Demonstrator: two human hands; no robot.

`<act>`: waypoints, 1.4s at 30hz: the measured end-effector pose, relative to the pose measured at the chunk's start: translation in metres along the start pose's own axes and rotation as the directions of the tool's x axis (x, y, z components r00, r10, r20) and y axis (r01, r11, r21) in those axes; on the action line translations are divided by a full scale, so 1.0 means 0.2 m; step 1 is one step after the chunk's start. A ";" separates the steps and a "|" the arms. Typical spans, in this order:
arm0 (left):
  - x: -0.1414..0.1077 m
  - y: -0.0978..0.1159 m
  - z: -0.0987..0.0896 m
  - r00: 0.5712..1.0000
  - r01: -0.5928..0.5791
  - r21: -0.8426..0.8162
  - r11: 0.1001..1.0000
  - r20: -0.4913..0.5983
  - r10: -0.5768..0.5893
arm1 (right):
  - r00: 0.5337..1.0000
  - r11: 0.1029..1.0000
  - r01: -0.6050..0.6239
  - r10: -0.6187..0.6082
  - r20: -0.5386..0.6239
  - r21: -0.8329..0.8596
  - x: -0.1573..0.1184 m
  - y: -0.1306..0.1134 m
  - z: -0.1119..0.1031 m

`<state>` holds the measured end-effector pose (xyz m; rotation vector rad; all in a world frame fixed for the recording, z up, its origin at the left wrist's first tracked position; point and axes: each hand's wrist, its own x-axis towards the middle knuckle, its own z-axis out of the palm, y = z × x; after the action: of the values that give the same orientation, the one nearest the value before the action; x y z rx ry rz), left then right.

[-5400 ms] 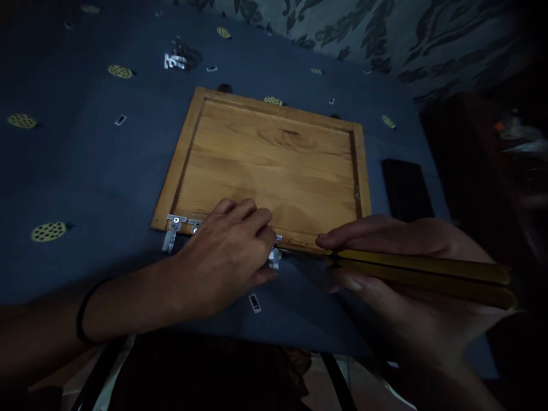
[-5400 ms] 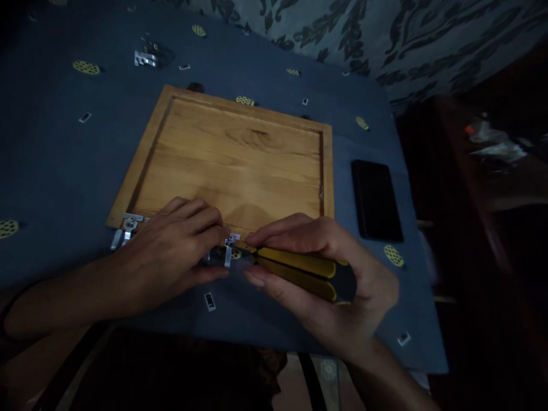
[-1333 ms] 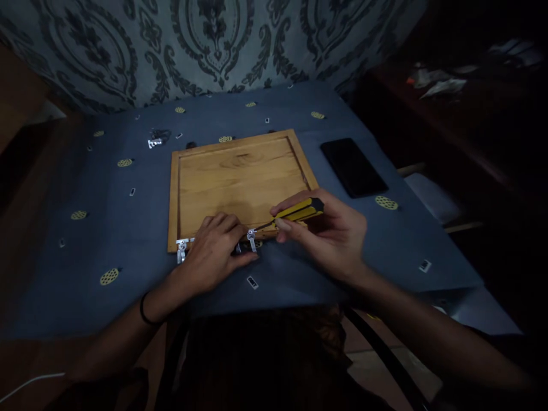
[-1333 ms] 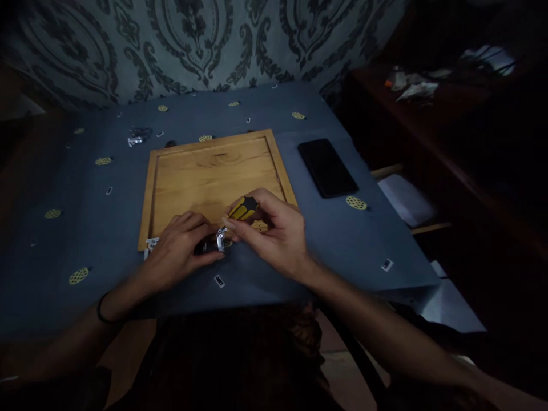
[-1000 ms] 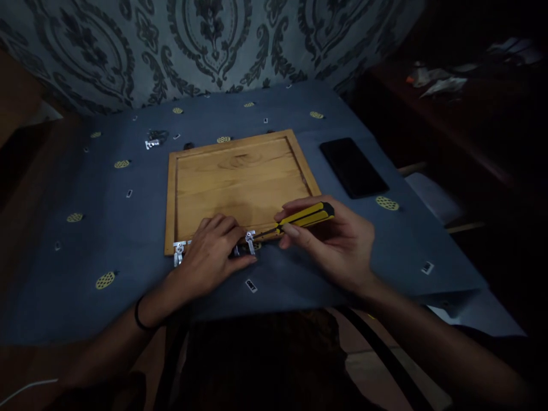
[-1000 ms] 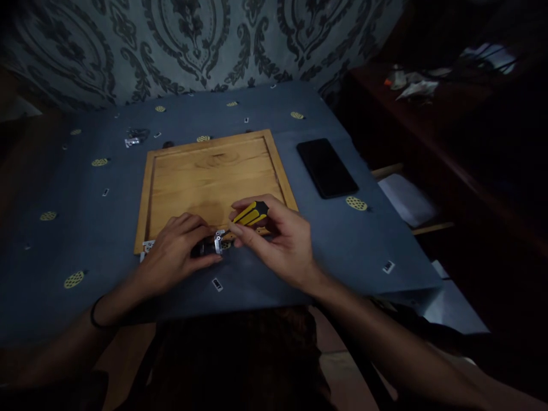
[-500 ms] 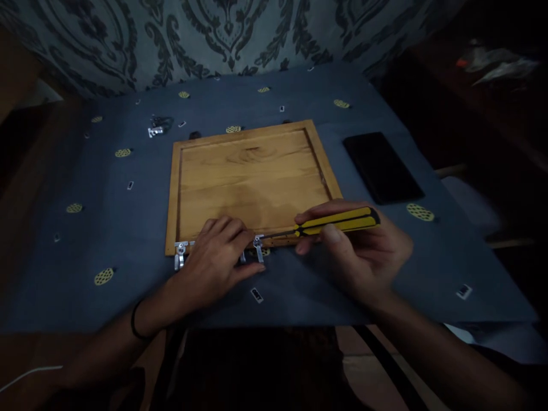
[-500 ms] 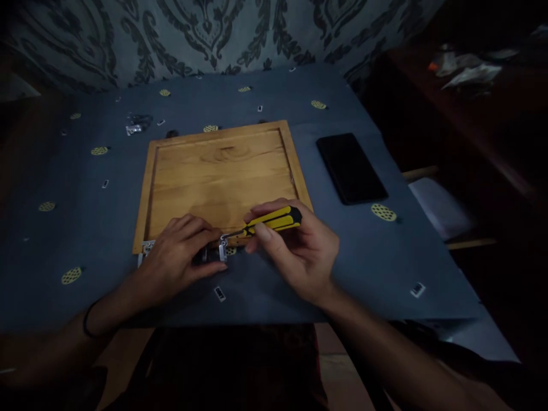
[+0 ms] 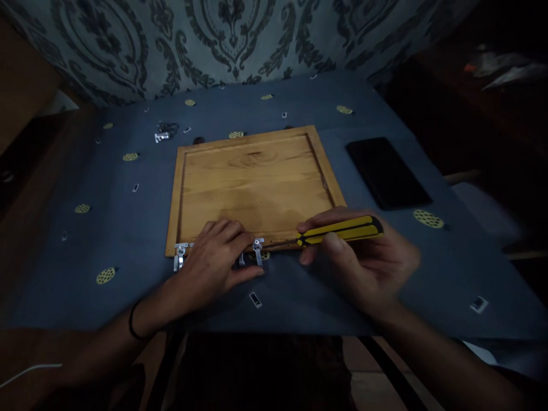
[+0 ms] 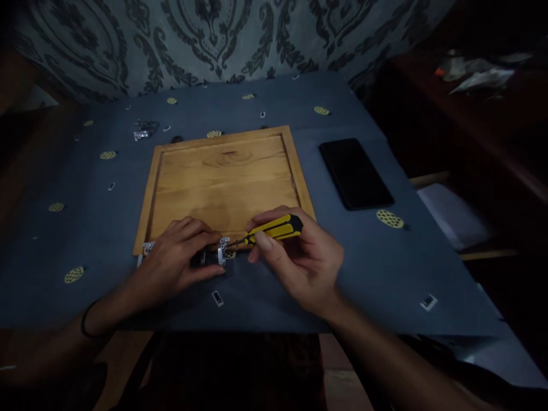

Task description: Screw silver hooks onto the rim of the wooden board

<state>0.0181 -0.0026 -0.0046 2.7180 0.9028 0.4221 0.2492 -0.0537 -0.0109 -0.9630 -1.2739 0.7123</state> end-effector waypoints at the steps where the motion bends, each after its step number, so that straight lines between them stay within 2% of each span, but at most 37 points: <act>1: 0.00 0.00 0.00 1.000 -0.001 0.003 1.000 -0.005 0.001 | 1.000 1.000 0.017 -0.017 0.003 -0.014 0.00 0.00 0.00; 6: 0.00 0.01 0.01 1.000 0.021 0.009 1.000 0.016 -0.021 | 0.998 0.996 0.059 -0.058 0.010 -0.072 -0.01 -0.02 0.00; 16: 0.00 0.02 0.00 1.000 0.009 0.003 1.000 0.009 -0.009 | 0.995 0.993 0.048 -0.037 0.096 -0.108 0.00 -0.04 0.00; 29: 0.00 0.02 0.00 1.000 0.017 0.009 1.000 0.010 -0.017 | 0.993 0.988 0.046 -0.030 0.112 -0.148 0.00 -0.05 0.01; 37: -0.01 0.01 0.02 0.999 0.036 0.015 0.999 0.025 -0.036 | 0.962 0.963 0.104 -0.034 0.269 -0.249 0.05 -0.11 0.02; 42: -0.01 0.01 0.02 0.998 0.044 0.029 0.999 0.034 -0.045 | 0.907 0.941 0.141 0.002 0.422 -0.307 0.12 -0.16 0.02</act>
<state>0.0197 -0.0054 -0.0080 2.7166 0.9654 0.3550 0.2473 -0.0472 0.0292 -1.0612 -1.8436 0.6802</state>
